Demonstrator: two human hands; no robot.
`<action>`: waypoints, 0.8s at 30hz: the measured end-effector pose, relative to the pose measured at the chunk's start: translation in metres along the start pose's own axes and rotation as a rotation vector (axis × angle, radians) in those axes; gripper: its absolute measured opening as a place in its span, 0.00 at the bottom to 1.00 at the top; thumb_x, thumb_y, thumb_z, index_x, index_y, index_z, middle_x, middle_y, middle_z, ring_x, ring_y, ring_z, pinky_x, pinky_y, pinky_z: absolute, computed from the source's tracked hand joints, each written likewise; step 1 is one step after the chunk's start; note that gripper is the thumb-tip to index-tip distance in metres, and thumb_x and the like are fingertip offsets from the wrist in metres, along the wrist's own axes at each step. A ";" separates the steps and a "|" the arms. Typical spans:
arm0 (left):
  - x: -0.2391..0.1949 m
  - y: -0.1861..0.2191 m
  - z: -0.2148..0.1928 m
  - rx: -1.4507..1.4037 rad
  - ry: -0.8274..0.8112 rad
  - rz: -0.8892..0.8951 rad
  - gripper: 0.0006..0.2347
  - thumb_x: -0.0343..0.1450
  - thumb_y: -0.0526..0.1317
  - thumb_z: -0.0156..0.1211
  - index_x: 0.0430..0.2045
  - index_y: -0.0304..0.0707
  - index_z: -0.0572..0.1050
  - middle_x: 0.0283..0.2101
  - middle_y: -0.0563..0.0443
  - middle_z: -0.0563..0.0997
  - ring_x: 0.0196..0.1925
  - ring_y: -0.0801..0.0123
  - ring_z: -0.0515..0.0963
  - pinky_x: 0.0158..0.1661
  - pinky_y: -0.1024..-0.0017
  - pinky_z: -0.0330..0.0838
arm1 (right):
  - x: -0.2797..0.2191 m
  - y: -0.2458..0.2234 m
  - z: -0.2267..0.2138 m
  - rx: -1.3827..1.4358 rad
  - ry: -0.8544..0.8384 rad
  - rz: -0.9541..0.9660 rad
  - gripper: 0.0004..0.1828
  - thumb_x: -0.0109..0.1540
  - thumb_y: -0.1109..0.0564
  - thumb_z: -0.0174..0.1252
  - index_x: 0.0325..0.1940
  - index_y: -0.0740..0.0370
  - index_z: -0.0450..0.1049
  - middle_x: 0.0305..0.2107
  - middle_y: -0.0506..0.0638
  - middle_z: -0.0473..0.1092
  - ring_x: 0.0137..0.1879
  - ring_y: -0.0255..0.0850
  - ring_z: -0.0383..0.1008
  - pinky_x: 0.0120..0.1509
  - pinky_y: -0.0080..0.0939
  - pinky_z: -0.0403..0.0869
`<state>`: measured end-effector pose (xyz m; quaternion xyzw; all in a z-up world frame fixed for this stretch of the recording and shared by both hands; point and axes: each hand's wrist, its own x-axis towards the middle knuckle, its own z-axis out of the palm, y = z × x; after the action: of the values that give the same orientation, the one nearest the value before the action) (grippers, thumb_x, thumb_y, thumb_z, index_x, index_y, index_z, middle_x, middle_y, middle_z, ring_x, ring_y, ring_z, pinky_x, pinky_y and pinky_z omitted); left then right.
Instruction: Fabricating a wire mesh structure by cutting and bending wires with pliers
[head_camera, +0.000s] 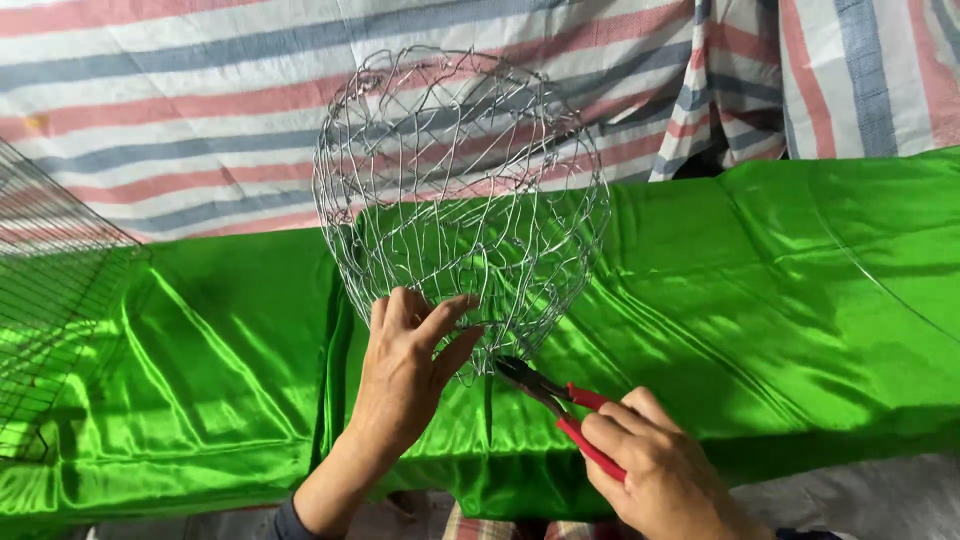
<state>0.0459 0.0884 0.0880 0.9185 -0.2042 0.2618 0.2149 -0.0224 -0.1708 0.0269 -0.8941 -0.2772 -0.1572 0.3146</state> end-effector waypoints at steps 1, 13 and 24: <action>0.001 -0.001 -0.001 -0.006 -0.023 -0.023 0.14 0.69 0.44 0.68 0.48 0.49 0.81 0.34 0.51 0.65 0.37 0.64 0.65 0.33 0.68 0.66 | 0.001 0.000 -0.001 -0.012 -0.021 -0.005 0.14 0.51 0.59 0.66 0.40 0.52 0.78 0.31 0.43 0.77 0.35 0.41 0.71 0.37 0.41 0.74; 0.005 0.004 -0.001 -0.102 -0.015 -0.114 0.08 0.68 0.42 0.69 0.38 0.46 0.80 0.36 0.50 0.64 0.38 0.62 0.64 0.39 0.66 0.62 | 0.007 -0.011 0.002 -0.156 -0.030 0.005 0.15 0.51 0.59 0.65 0.42 0.52 0.78 0.35 0.44 0.77 0.36 0.44 0.70 0.40 0.43 0.73; 0.004 0.002 0.007 -0.088 0.085 -0.170 0.17 0.56 0.47 0.83 0.25 0.42 0.77 0.36 0.50 0.62 0.41 0.60 0.63 0.41 0.65 0.63 | 0.017 -0.030 0.030 -0.260 -0.011 0.023 0.07 0.56 0.59 0.65 0.38 0.56 0.77 0.30 0.47 0.76 0.33 0.41 0.66 0.36 0.41 0.69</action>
<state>0.0506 0.0825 0.0855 0.9102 -0.1275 0.2723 0.2848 -0.0238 -0.1252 0.0264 -0.9314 -0.2458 -0.1831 0.1962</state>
